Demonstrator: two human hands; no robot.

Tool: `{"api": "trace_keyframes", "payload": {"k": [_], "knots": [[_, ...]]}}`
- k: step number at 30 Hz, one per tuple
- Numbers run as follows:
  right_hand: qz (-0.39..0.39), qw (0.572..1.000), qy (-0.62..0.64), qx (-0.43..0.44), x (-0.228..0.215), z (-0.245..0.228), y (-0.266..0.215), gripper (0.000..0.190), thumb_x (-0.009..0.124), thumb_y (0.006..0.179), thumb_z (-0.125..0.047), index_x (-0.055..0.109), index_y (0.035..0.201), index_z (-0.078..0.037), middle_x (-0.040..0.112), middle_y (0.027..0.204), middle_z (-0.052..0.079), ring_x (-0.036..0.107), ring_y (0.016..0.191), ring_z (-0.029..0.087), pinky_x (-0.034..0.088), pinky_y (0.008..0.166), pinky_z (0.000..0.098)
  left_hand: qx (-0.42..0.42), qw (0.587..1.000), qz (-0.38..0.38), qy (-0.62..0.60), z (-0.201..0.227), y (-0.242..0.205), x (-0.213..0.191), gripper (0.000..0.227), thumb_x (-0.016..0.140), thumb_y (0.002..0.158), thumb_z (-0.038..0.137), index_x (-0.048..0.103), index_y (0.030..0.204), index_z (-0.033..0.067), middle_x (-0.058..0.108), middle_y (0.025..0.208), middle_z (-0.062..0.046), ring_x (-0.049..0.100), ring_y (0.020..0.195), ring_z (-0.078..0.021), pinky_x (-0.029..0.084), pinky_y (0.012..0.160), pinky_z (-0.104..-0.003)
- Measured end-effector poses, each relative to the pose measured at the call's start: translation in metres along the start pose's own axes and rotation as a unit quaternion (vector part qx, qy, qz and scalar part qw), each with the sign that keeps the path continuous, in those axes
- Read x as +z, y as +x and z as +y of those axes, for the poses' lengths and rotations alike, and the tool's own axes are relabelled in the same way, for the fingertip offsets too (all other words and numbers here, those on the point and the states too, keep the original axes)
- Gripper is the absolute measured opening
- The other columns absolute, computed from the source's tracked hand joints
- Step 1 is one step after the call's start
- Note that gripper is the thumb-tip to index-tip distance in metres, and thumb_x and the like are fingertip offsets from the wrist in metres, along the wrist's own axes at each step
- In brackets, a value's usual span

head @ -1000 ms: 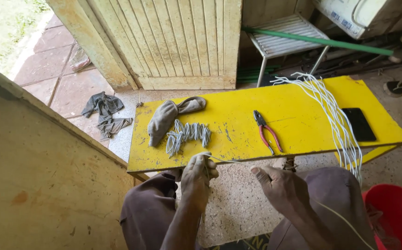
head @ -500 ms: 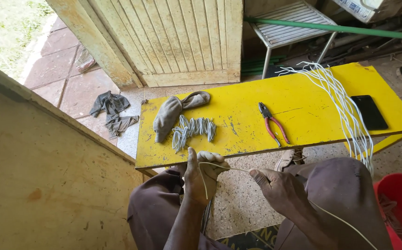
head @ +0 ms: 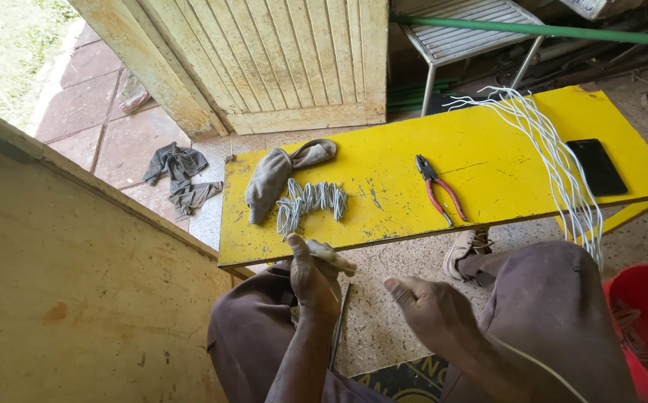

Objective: The person sits on the floor and repeatedly ties loops into a long white wire using their hands. They pull the wire taut, form a loop, and secure it before moving to the next section. A pair of pliers and a smartphone are visible on the yellow table nearby.

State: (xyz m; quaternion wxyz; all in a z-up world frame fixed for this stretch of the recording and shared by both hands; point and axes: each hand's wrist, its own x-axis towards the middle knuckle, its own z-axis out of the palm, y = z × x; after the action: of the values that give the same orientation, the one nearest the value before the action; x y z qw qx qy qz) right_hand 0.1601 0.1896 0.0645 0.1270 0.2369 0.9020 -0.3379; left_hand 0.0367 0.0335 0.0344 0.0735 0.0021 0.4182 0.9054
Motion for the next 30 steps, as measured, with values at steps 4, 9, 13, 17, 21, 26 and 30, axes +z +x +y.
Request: {"api": "trace_keyframes", "payload": {"k": [4,9,13,17,21,26,30], "knots": [[-0.053,0.998,0.024,-0.028,0.025,-0.014,-0.015,0.049,0.042,0.108,-0.065,0.058,0.082,-0.026,0.049,0.062,-0.008,0.047,0.055,0.009,0.045,0.054,0.0296,0.064,0.989,0.124,0.058,0.0,0.004,0.007,0.064,0.048,0.103,0.064,0.045,0.058,0.0181,0.04,0.041,0.002,0.041,0.03,-0.0134,0.041,0.037,-0.032],[-0.014,0.999,0.005,-0.038,0.024,-0.004,0.002,0.046,0.043,0.106,-0.066,0.064,0.09,-0.027,0.052,0.06,-0.007,0.051,0.054,0.011,0.044,0.053,0.0313,0.09,0.988,0.03,0.125,0.006,0.014,-0.007,0.066,0.037,0.111,0.052,0.051,0.058,0.0158,0.049,0.043,0.0,0.048,0.033,-0.0149,0.05,0.049,-0.034],[0.078,0.993,-0.088,-0.026,-0.005,0.014,0.016,0.051,0.049,0.102,-0.07,0.067,0.08,-0.027,0.066,0.068,-0.007,0.066,0.065,0.012,0.058,0.064,0.0317,0.068,0.905,-0.084,0.411,0.016,0.017,-0.032,0.047,0.049,0.109,0.037,0.071,0.078,0.0103,0.075,0.07,-0.008,0.073,0.061,-0.0175,0.062,0.06,-0.031],[0.128,0.982,-0.11,-0.082,-0.026,0.032,0.02,0.055,0.049,0.097,-0.07,0.08,0.114,-0.028,0.081,0.1,-0.004,0.078,0.082,0.029,0.059,0.066,0.0476,0.088,0.733,-0.222,0.637,0.042,0.005,-0.015,0.042,0.048,0.106,0.044,0.078,0.114,0.0148,0.081,0.117,-0.01,0.075,0.108,-0.0225,0.054,0.097,-0.045],[0.129,0.972,-0.145,-0.129,-0.02,0.039,0.025,0.047,0.056,0.1,-0.066,0.073,0.087,-0.025,0.069,0.079,-0.007,0.066,0.064,0.018,0.054,0.062,0.0395,0.014,0.6,-0.349,0.72,0.035,-0.003,-0.002,0.035,0.054,0.106,0.029,0.07,0.133,0.0137,0.077,0.126,-0.006,0.069,0.116,-0.0205,0.047,0.108,-0.045],[0.153,0.969,-0.131,-0.145,-0.019,0.043,0.029,0.048,0.065,0.096,-0.066,0.072,0.075,-0.024,0.066,0.075,-0.005,0.064,0.063,0.02,0.049,0.055,0.0412,-0.046,0.586,-0.384,0.712,0.021,-0.007,-0.009,0.037,0.05,0.112,0.029,0.064,0.142,0.0132,0.077,0.108,-0.008,0.07,0.075,-0.0178,0.059,0.069,-0.034],[0.173,0.966,-0.113,-0.157,-0.021,0.043,0.032,0.042,0.069,0.095,-0.062,0.076,0.08,-0.023,0.067,0.073,-0.003,0.063,0.063,0.019,0.048,0.057,0.0409,-0.016,0.612,-0.371,0.698,0.005,-0.011,-0.019,0.035,0.047,0.113,0.028,0.062,0.141,0.0118,0.075,0.097,-0.006,0.063,0.069,-0.0183,0.052,0.063,-0.036]]}}
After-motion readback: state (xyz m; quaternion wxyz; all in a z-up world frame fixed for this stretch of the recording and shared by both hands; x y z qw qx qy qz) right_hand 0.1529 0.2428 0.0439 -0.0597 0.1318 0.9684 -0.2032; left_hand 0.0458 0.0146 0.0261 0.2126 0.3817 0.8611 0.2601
